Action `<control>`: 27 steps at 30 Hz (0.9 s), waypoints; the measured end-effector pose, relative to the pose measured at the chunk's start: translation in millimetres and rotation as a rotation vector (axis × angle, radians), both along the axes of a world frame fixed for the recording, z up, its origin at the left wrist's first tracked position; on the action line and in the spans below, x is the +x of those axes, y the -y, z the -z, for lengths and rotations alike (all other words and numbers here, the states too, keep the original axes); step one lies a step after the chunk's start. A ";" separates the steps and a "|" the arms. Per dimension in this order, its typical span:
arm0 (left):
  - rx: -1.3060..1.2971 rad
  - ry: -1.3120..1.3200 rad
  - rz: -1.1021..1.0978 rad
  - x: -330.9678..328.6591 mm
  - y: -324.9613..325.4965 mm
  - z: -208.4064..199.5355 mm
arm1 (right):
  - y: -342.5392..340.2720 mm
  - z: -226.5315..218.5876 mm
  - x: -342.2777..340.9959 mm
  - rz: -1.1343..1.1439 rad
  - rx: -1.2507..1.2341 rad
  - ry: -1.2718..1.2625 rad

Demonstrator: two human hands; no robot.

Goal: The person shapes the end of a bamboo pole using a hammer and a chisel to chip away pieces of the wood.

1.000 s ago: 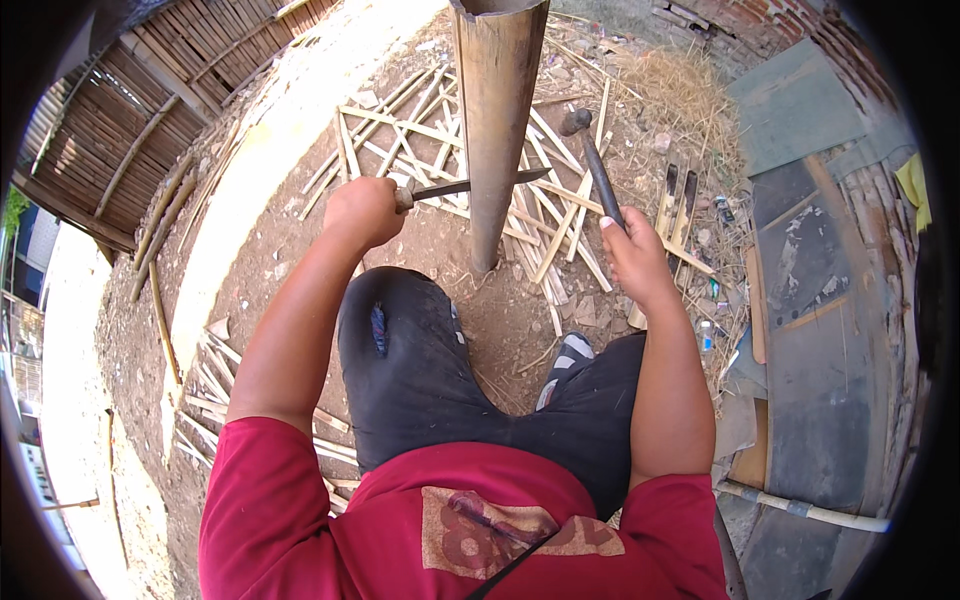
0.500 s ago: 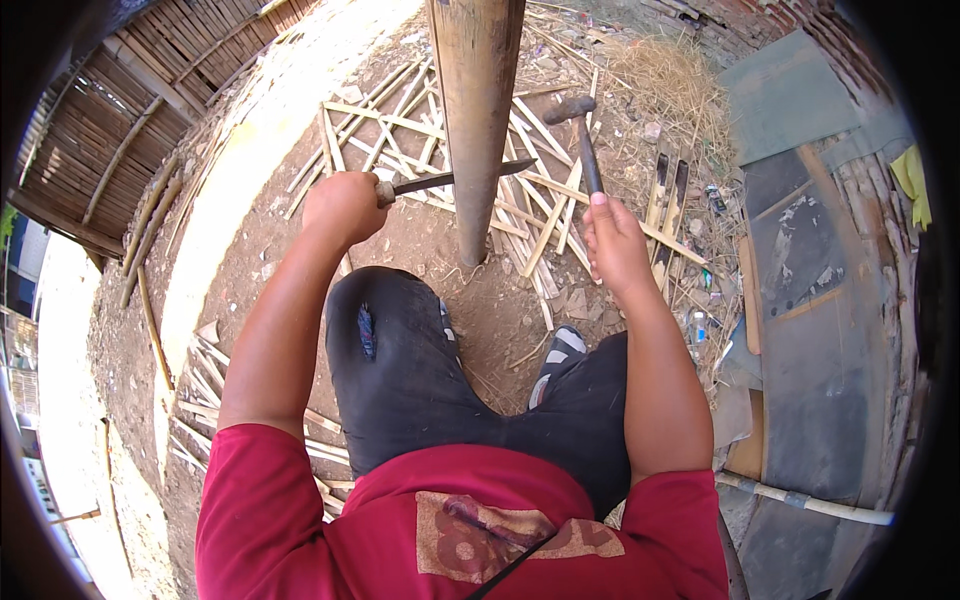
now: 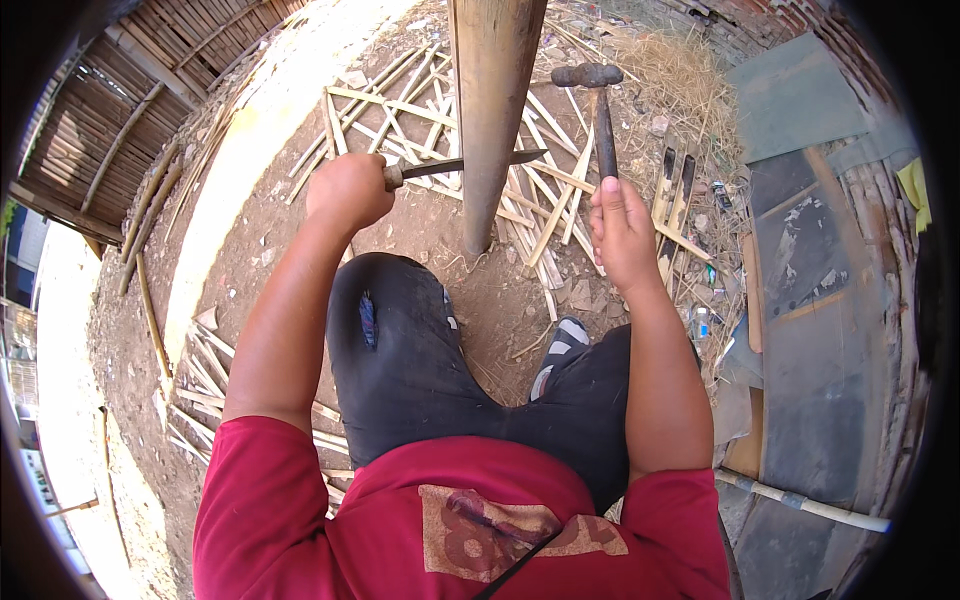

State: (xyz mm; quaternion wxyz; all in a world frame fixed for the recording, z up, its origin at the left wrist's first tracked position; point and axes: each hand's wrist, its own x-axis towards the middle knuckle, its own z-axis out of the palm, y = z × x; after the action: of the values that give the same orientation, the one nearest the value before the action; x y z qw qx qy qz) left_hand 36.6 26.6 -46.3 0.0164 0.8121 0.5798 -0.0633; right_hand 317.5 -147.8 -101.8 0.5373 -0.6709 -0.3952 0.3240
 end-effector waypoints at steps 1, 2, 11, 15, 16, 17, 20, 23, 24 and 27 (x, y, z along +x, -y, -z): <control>-0.011 -0.003 -0.004 0.2 1.3 0.4 | -1.0 16.1 1.2 0.000 -0.001 0.061; 0.002 -0.002 0.003 -0.1 1.2 1.4 | -3.3 32.6 5.1 -0.018 -0.116 0.115; 0.024 0.025 -0.026 -11.3 2.4 8.8 | -4.0 17.6 1.0 -0.012 0.016 -0.032; 0.035 0.029 -0.020 -10.6 3.3 5.5 | -21.5 54.5 12.5 -0.021 -0.233 0.249; 0.029 0.035 -0.021 -9.9 4.0 5.4 | -24.7 58.8 18.8 -0.021 -0.288 0.309; 0.019 0.044 -0.034 -11.5 3.2 9.1 | -27.3 55.9 21.7 -0.008 -0.228 0.185; -0.035 0.124 -0.023 -17.1 0.9 38.7 | -13.4 5.6 3.6 0.034 -0.092 -0.135; -0.049 0.216 -0.037 -8.0 11.0 63.3 | -12.9 20.4 5.3 0.010 -0.228 0.006; -0.072 0.204 -0.016 -2.4 14.2 60.0 | -9.9 33.9 10.0 0.001 -0.322 0.081; -0.090 0.193 0.043 1.7 7.4 60.0 | -8.4 42.0 29.3 0.056 -0.205 0.191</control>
State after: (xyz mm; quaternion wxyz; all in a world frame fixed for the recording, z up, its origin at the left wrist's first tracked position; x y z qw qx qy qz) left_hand 38.4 19.3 -106.3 0.1072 0.8251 0.5547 -0.0109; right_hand 346.7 -139.4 -143.8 0.4348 -0.7607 -0.3905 0.2824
